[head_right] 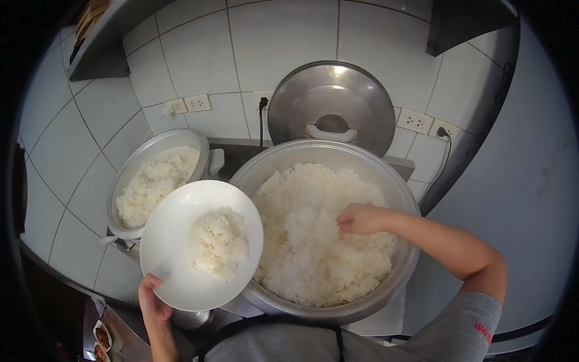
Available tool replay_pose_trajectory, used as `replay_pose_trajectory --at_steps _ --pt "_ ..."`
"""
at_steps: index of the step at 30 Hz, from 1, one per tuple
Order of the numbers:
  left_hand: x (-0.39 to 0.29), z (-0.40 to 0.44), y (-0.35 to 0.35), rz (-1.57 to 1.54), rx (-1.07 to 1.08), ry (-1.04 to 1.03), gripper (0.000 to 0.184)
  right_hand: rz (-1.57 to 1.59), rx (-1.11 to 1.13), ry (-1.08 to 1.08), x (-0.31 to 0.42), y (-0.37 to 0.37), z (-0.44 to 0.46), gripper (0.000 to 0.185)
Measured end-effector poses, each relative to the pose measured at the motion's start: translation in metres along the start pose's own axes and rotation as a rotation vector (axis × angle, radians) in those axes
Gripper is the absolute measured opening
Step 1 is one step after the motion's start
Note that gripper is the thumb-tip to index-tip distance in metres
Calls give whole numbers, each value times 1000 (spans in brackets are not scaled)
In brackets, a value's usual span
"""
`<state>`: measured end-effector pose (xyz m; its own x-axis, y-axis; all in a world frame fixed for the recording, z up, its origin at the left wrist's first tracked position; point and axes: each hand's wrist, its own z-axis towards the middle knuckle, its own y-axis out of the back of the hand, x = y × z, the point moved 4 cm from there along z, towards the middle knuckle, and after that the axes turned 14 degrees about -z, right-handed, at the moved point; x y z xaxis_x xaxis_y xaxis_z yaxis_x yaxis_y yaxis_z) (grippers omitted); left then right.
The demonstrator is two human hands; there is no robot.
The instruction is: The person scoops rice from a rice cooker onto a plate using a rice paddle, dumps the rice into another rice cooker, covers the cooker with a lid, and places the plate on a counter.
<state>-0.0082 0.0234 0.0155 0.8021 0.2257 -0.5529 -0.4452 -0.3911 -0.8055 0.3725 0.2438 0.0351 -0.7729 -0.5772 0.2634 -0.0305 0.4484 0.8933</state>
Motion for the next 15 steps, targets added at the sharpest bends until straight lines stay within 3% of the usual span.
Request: replay_pose_trajectory --at_steps 6,9,12,15 --pt "8 7 -4 8 56 66 51 59 -233 40 9 59 -6 20" --pt "15 14 -9 16 91 128 50 -208 -386 24 66 98 -13 17" --pt "23 22 -18 40 144 147 49 -445 -651 195 110 86 2 13" --pt "26 25 -29 61 180 140 48 -639 -589 275 161 42 9 23"
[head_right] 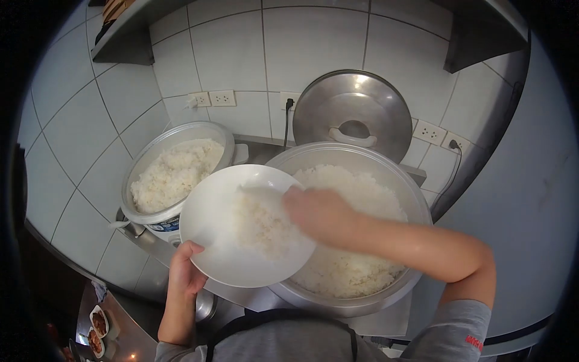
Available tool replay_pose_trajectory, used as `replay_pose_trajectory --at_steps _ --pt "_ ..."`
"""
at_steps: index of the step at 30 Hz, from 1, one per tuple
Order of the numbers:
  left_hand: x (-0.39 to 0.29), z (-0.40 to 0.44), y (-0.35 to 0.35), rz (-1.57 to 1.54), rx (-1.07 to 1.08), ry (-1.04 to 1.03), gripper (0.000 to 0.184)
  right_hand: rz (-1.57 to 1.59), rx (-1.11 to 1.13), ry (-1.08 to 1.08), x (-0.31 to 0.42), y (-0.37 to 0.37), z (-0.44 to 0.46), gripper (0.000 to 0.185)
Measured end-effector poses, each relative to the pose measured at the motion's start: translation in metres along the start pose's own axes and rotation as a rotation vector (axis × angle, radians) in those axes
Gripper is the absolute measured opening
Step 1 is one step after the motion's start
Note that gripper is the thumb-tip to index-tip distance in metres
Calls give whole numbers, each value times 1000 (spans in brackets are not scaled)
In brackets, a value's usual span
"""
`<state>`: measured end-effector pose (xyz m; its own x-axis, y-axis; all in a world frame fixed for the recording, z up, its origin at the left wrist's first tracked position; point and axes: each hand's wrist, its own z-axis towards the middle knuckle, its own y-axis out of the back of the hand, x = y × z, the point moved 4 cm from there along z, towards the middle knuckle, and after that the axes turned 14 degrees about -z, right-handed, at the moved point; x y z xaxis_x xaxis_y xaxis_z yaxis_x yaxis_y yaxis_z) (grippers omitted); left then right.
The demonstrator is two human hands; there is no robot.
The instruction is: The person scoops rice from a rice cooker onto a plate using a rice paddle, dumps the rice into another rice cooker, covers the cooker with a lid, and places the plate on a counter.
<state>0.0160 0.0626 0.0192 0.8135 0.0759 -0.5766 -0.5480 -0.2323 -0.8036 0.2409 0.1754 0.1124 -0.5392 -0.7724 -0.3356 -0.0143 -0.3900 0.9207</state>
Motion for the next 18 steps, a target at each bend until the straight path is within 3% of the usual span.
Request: replay_pose_trajectory --at_steps 3,5,7,9,12,15,18 --pt "-4 0 0 5 -17 -8 46 79 -42 31 20 6 -1 26" --pt "-6 1 11 -18 -21 42 45 164 -160 28 -12 16 -10 23" --pt "-9 0 20 -68 -26 34 44 67 -165 -130 -74 17 -26 23" --pt "-10 -2 24 -102 -51 39 43 -222 -42 -370 -122 17 -57 18" --pt "-12 0 26 -111 -89 14 42 -713 364 -373 -154 -21 -119 13" --pt "-12 4 34 -112 -107 -1 42 -638 492 -231 -128 -43 -164 8" --pt "-12 7 44 -107 -82 25 48 -482 507 -243 -104 -32 -174 7"
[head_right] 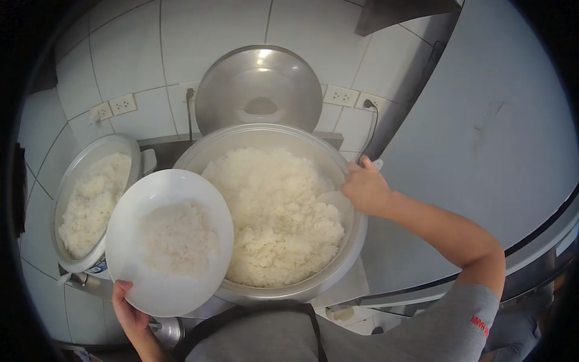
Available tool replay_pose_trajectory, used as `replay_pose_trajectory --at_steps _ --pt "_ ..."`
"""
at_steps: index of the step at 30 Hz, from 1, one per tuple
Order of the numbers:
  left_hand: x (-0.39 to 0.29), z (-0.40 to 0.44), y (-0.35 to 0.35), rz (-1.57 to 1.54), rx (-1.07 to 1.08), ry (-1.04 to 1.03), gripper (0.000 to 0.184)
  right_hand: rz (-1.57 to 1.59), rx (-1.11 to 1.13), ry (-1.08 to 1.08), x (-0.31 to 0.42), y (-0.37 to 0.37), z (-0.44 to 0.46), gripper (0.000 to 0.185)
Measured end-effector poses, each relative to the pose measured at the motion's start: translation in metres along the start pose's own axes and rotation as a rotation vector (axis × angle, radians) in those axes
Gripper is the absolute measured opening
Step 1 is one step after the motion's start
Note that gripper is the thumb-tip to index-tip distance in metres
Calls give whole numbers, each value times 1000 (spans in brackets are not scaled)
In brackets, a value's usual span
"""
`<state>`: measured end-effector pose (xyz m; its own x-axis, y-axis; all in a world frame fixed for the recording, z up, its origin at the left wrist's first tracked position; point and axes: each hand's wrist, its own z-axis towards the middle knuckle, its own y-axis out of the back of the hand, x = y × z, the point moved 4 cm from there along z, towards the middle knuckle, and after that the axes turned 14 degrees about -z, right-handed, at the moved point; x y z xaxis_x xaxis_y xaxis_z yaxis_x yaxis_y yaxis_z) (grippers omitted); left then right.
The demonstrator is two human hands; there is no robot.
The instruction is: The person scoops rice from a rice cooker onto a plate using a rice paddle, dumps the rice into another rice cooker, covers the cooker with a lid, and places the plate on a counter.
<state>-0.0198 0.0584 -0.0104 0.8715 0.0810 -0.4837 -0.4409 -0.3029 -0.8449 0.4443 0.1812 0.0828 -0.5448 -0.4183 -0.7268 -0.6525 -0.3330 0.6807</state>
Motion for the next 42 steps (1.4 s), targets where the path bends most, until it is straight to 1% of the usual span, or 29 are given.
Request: replay_pose_trajectory --at_steps 3,6,9,12,15,21,27,30,33,36,39,42 --pt "-1 3 5 15 38 33 52 123 97 0 6 11 -10 6" --pt "-1 2 6 17 -1 30 52 231 155 -6 12 13 -14 8" --pt "-1 4 9 20 6 37 52 336 282 -24 19 11 -17 13" --pt "1 3 11 -13 -26 37 50 364 303 -19 25 14 -16 9" --pt "-1 4 18 -29 -77 27 48 423 397 -29 28 8 -16 12" --pt "0 3 15 19 -121 -12 47 559 798 -114 34 12 -9 18" --pt "-1 -1 12 84 -168 -7 48 628 936 -99 37 11 -2 20" --pt "1 -2 7 79 -167 -44 49 680 931 -94 36 7 0 22" --pt "1 0 9 53 -121 14 49 756 925 -116 30 12 0 21" --pt "2 -1 4 5 -103 27 49 1052 913 -166 29 2 -5 20" --pt "1 -2 -1 13 -51 43 48 1184 835 -238 28 7 -2 20" --pt "0 -2 -3 5 -22 16 47 1248 636 -302 21 -1 3 19"
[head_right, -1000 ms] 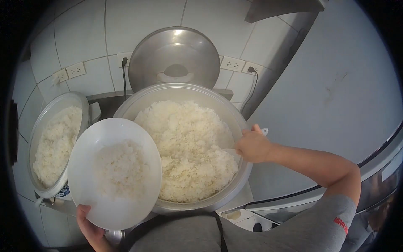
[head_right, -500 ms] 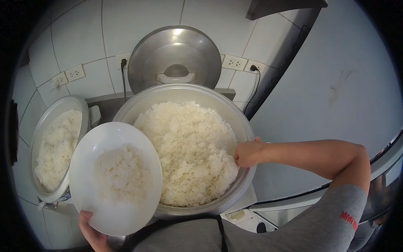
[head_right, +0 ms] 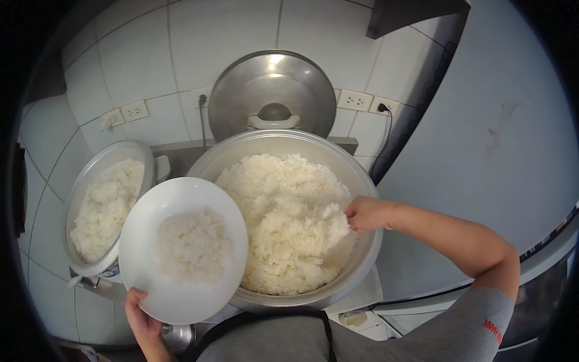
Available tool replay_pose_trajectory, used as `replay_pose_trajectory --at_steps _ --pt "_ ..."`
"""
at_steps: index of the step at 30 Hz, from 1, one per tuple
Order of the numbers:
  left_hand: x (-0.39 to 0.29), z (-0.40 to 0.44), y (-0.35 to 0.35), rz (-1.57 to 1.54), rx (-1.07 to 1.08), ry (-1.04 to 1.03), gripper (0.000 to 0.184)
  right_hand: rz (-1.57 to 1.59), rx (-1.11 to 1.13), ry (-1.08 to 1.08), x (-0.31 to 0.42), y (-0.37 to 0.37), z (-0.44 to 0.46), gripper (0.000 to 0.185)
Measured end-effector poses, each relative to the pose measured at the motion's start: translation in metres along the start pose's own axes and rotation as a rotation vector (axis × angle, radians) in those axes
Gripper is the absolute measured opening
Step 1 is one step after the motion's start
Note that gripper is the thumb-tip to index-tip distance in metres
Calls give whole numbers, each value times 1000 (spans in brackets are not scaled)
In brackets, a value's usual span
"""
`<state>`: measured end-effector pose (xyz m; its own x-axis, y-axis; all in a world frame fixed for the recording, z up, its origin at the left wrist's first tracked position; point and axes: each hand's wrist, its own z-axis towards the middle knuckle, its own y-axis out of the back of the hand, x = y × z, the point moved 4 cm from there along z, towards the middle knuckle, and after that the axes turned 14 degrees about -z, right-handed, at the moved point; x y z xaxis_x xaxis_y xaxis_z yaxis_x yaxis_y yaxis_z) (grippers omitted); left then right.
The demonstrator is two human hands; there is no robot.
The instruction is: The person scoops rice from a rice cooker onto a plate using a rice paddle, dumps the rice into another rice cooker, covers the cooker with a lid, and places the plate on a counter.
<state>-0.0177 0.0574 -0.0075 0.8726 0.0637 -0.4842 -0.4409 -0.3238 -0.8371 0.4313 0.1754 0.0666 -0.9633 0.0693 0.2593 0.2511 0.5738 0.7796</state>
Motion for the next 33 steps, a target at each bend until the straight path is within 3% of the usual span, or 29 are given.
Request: replay_pose_trajectory --at_steps 6,9,12,14,16,19,22,24,26,28,31,33 --pt "2 -7 -14 42 5 -23 45 32 -355 341 39 47 8 12" --pt "4 -10 -24 81 11 -40 45 -74 -376 235 104 64 -8 12" --pt "7 -9 -33 122 54 -17 45 -376 -532 648 160 41 -10 16" --pt "9 -10 -44 140 65 -39 45 -573 -866 1082 183 -7 9 19" --pt "9 -10 -49 165 78 -46 46 -641 -730 836 212 -42 -14 25" --pt "9 -10 -51 159 48 -75 47 -679 -647 852 222 -45 -38 28" --pt "8 -4 -38 129 65 -61 51 -432 -768 1109 199 -14 -31 35" --pt "8 0 -25 65 103 -39 53 -337 -809 947 170 33 -31 32" --pt "6 3 -14 19 113 -28 54 -234 -703 611 118 72 6 26" --pt "-1 1 -8 -3 93 -37 55 -652 -847 255 67 80 37 16" --pt "-6 3 -6 -46 52 -59 55 -855 -901 231 17 40 88 11" --pt "-6 4 -8 -38 55 -64 55 -745 -819 383 32 8 91 9"
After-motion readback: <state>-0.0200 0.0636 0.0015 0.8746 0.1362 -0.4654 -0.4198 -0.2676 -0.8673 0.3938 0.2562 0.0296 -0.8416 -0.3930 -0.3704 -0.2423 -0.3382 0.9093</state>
